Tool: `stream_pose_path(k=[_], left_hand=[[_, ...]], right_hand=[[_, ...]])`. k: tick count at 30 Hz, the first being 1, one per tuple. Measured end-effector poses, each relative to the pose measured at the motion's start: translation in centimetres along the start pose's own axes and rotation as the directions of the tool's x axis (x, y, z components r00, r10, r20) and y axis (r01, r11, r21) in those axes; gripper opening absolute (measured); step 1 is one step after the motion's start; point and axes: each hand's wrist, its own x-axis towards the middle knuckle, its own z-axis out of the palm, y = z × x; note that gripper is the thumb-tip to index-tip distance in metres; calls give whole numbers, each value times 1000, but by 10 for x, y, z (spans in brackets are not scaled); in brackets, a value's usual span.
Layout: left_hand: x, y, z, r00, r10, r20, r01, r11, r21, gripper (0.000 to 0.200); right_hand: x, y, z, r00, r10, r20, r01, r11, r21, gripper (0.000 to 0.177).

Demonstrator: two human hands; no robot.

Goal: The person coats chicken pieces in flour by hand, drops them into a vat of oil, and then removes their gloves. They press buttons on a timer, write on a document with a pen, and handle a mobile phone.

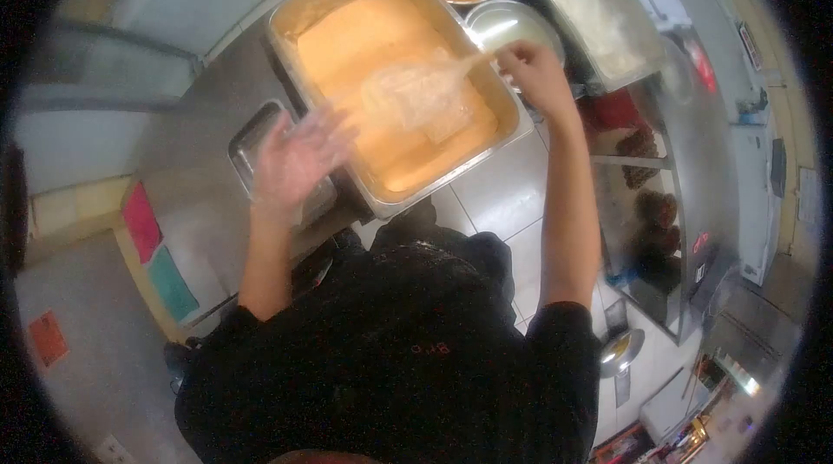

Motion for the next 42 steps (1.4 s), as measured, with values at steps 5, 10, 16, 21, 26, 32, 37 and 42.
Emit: stream_pose_path(k=[5,10,16,21,26,32,37,42], left_hand=[[-11,9,-4,977,186,103,-182,982,-53,88],[4,-10,2,962,193,194,-164,974,-159,90],[53,-37,14,956,280,92,-255,942,-217,80],[89,-63,21,924,326,-201,-341,939,-41,77],[86,-72,27,986,127,109,-121,991,-60,75],[64,-81,51,944,-101,313,166,968,-188,75],[49,-82,57,957,-162,241,202,968,-151,76],[24,-80,53,964,-208,165,207,978,24,75]], right_hand=[[-10,10,15,988,146,54,-83,787,-611,41],[-44,-45,57,991,-79,-104,-35,602,-798,35],[-98,-53,122,980,-100,173,115,990,-80,39],[-113,-63,144,871,-477,118,491,852,-184,61],[-81,1,134,971,-34,-235,88,971,223,65],[-79,4,121,981,103,-164,-8,866,500,45],[-85,17,131,980,94,-173,13,844,536,39],[-75,28,124,973,101,-208,67,737,672,44]])
